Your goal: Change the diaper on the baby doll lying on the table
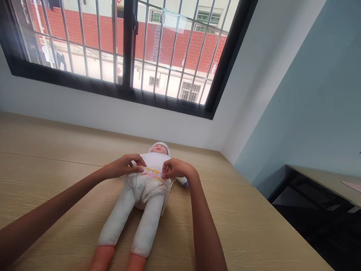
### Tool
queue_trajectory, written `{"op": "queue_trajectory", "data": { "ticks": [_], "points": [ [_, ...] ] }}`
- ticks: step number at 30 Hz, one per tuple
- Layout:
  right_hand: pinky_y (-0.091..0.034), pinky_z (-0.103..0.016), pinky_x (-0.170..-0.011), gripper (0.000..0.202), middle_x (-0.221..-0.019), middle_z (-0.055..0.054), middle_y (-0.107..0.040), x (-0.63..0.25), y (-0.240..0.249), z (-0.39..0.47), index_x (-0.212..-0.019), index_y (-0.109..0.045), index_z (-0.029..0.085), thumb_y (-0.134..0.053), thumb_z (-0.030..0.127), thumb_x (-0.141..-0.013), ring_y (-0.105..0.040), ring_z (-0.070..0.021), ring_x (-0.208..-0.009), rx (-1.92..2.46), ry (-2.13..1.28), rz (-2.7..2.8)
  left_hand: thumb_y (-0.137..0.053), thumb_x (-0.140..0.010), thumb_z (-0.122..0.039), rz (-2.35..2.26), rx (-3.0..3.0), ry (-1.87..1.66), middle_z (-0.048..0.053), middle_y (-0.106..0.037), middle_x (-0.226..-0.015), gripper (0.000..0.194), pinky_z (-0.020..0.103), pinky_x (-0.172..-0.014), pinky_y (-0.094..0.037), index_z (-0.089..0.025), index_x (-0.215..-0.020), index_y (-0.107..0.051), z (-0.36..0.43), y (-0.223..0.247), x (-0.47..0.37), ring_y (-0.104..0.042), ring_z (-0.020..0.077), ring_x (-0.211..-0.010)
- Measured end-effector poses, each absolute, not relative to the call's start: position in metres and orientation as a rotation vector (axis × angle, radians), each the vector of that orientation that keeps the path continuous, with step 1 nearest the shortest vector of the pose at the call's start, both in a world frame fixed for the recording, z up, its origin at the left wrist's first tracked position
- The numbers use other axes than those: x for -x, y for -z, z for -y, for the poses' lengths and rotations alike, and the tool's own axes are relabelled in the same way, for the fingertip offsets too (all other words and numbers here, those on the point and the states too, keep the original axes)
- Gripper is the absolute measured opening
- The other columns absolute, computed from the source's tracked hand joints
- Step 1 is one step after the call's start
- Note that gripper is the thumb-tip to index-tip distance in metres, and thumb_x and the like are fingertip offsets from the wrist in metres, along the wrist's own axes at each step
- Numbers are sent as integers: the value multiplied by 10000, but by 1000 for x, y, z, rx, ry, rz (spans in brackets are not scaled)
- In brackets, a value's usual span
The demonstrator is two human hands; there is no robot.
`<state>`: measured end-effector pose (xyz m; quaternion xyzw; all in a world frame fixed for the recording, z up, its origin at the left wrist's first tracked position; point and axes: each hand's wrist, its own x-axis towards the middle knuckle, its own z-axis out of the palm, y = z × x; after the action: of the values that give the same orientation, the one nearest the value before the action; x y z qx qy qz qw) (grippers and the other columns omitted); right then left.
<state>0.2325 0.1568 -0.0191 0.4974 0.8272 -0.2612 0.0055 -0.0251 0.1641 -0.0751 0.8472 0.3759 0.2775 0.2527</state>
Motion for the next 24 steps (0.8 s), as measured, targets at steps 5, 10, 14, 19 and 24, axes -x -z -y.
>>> {"op": "queue_trajectory", "data": {
  "ticks": [5, 10, 14, 19, 24],
  "points": [
    [-536, -365, -828, 156, -962, -24, -665, -232, 19, -159, -979, -641, 151, -665, 288, -907, -634, -162, -872, -1525, 788, -2677, -566, -967, -382, -980, -2363, -798, 35, -647, -923, 259, 360, -806, -516, -142, -900, -639, -159, 75, 20, -613, 172, -866],
    [-539, -352, -798, 192, -1045, -38, -651, -236, 22, -163, -1039, -629, 156, -659, 297, -911, -623, -149, -837, -1526, 794, -2729, -514, -990, -399, -985, -2382, -892, 38, -622, -942, 274, 353, -796, -508, -151, -940, -616, -153, 77, 14, -591, 166, -846],
    [-539, -363, -812, 200, -1032, -38, -657, -244, 22, -165, -1038, -626, 153, -660, 303, -910, -632, -155, -846, -1519, 843, -2769, -517, -990, -406, -990, -2354, -896, 29, -618, -906, 277, 322, -734, -514, -147, -954, -610, -158, 81, 16, -592, 153, -797],
    [-520, -411, -912, 196, -1039, -46, -675, -246, 26, -169, -999, -644, 153, -676, 318, -898, -637, -199, -1014, -1426, 911, -2852, -552, -974, -395, -968, -2343, -832, 25, -628, -886, 268, 334, -756, -520, -143, -914, -621, -159, 79, 20, -604, 159, -816],
    [-506, -418, -929, 179, -1048, -44, -674, -232, 37, -174, -966, -656, 153, -688, 310, -886, -628, -201, -1020, -1350, 882, -2860, -576, -961, -370, -958, -2309, -813, 39, -640, -953, 244, 368, -826, -516, -143, -894, -632, -155, 77, 16, -607, 176, -892]
  ]
}}
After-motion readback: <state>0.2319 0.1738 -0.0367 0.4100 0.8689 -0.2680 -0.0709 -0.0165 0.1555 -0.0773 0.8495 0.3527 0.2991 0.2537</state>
